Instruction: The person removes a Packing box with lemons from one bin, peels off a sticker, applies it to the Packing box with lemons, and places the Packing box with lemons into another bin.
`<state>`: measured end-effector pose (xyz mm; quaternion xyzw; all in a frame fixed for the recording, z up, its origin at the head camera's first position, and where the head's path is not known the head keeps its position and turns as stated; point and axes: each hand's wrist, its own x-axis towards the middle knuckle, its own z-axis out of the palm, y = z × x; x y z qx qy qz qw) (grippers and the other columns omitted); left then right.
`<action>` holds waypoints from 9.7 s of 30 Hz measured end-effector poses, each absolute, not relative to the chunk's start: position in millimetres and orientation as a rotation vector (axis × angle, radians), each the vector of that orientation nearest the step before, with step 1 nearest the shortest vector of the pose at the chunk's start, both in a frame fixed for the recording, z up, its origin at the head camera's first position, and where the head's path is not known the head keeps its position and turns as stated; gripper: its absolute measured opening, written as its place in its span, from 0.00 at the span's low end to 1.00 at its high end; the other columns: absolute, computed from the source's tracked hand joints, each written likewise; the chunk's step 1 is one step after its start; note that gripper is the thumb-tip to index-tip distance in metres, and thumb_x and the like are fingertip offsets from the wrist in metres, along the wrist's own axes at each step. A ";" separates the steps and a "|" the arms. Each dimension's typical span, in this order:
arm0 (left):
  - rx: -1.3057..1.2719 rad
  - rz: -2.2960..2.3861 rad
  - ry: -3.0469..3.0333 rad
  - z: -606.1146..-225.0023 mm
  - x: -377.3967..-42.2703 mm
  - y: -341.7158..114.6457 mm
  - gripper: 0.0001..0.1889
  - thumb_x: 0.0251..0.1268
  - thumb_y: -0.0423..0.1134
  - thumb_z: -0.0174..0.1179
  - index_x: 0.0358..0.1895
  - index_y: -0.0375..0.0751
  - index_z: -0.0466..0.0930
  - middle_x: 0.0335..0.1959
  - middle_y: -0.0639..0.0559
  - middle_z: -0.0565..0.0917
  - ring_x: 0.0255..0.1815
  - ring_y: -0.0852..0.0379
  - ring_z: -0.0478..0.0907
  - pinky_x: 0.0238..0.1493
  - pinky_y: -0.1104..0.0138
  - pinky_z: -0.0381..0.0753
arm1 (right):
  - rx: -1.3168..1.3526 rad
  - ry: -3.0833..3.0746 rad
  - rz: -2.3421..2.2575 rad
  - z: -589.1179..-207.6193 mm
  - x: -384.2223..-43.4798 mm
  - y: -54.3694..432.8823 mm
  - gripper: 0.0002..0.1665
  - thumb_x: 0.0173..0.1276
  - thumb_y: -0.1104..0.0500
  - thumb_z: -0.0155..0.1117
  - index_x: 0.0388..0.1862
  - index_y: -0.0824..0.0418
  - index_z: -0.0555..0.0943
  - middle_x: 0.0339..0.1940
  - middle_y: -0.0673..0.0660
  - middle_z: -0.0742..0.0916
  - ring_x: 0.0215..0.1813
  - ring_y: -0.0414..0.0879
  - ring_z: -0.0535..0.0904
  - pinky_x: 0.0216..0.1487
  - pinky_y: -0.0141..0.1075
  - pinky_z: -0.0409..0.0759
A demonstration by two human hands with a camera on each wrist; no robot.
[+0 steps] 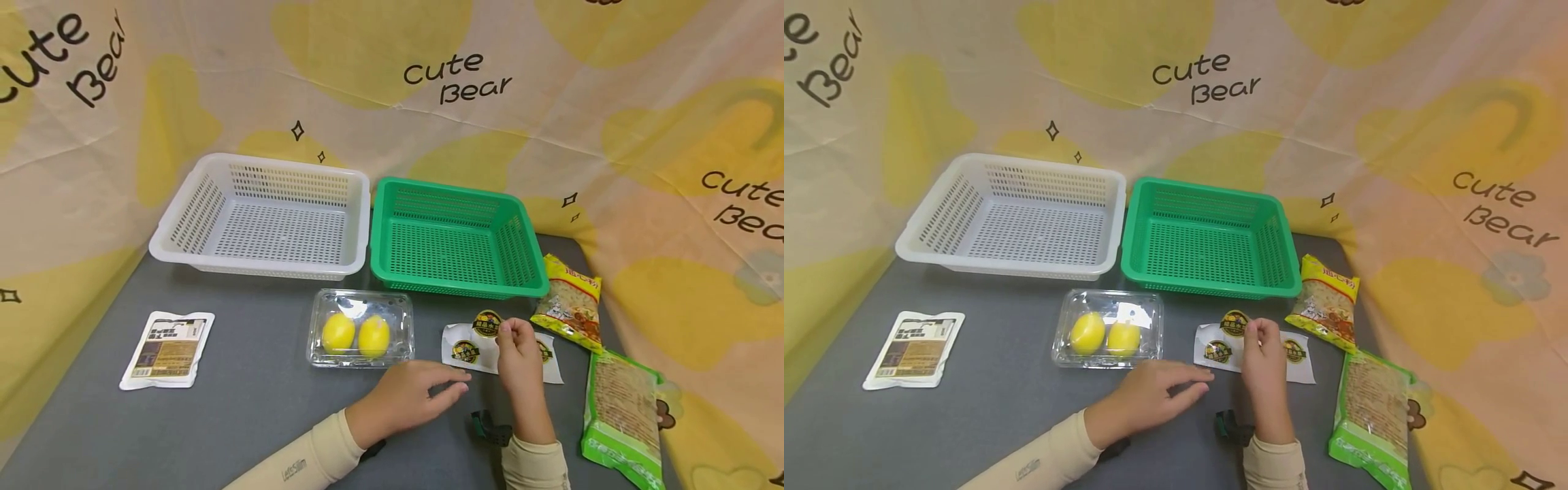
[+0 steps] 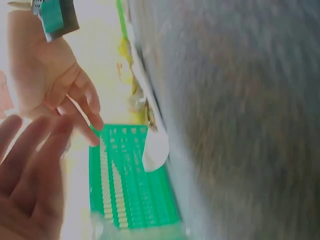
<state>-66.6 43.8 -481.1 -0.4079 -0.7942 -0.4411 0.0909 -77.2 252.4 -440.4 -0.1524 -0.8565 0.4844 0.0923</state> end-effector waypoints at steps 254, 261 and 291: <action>-0.040 -1.519 -2.838 -492.3 -100.8 -89.7 0.38 0.69 0.55 0.70 0.80 0.59 0.68 0.85 0.37 0.55 0.82 0.28 0.52 0.72 0.25 0.53 | 0.216 -2.888 0.885 -488.4 -66.1 125.0 0.55 0.66 0.33 0.73 0.84 0.55 0.66 0.85 0.61 0.60 0.81 0.66 0.52 0.72 0.72 0.51; -0.045 -1.532 -2.839 -491.7 -100.6 -90.2 0.39 0.69 0.55 0.70 0.81 0.59 0.67 0.86 0.37 0.54 0.83 0.28 0.51 0.71 0.24 0.53 | 0.208 -2.926 0.920 -485.1 -65.2 128.4 0.57 0.66 0.32 0.71 0.86 0.54 0.62 0.86 0.62 0.58 0.82 0.67 0.49 0.73 0.72 0.49; -0.084 -1.557 -2.802 -492.5 -101.8 -91.9 0.44 0.68 0.56 0.71 0.84 0.58 0.62 0.87 0.40 0.52 0.83 0.29 0.50 0.72 0.25 0.52 | 0.088 -2.791 1.038 -482.7 -67.3 190.5 0.62 0.67 0.45 0.77 0.86 0.69 0.53 0.87 0.64 0.55 0.84 0.68 0.46 0.75 0.70 0.52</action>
